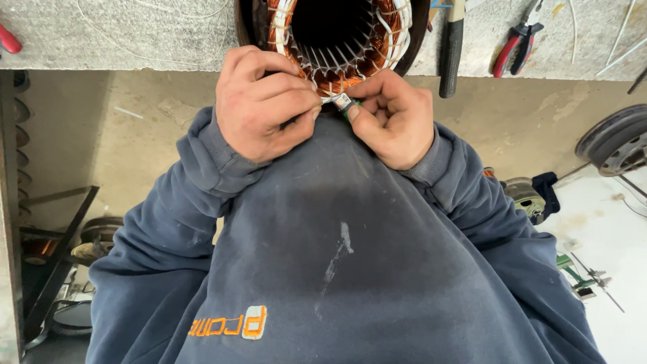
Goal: The person works on an electric motor stator with copper windings at a workbench. They press insulation material into the winding slots by hand, use pliers on the windings, tap the stator with a mallet, and rotate the stator to work around its circumference.
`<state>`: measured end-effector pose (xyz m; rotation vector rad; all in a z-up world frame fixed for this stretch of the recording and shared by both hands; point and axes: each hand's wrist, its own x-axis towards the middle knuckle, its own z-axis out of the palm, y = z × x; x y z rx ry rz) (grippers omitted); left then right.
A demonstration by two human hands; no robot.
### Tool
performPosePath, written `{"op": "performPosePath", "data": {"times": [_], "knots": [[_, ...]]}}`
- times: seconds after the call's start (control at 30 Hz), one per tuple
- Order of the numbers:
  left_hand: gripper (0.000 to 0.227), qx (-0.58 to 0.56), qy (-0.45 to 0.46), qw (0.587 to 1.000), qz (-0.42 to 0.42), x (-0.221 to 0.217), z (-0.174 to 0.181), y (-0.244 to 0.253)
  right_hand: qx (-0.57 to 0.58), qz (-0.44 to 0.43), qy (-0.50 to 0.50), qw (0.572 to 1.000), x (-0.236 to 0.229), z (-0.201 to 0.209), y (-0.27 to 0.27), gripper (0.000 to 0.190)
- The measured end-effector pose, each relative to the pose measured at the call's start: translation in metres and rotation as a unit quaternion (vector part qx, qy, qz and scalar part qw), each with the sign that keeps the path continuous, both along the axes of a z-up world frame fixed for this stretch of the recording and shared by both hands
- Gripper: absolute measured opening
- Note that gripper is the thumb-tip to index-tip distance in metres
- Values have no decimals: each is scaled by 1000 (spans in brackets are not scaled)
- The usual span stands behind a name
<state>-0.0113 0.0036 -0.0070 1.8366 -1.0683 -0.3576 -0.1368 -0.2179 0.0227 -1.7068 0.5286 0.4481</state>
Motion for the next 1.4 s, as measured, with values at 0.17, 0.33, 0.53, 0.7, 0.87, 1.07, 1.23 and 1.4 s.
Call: {"op": "performPosePath", "data": {"times": [0.17,0.33,0.53,0.7,0.87,1.07,1.23,1.4], "knots": [[17,-4,-5,1000,-2,0,-2,0,10,-6,-1,1000,-1,-1,0,17],[17,-5,-12,1000,-1,0,-2,1,11,-5,-7,1000,-2,-2,-1,16],[15,-41,19,999,8,7,0,9,12,-5,-7,1000,-2,-2,-1,16],[5,1,66,983,169,26,-24,54,10,-5,-1,1000,-4,-4,-2,16],[41,-5,248,910,331,46,-99,106,15,-23,12,1000,-6,-4,-1,16],[43,123,226,957,132,13,-39,75,21,-27,10,999,-7,-4,1,17],[28,109,181,976,-52,-11,10,18,11,-28,5,1000,-11,-3,4,17],[28,151,288,945,-43,-17,18,1,-9,-46,2,999,-15,-3,5,17]]}}
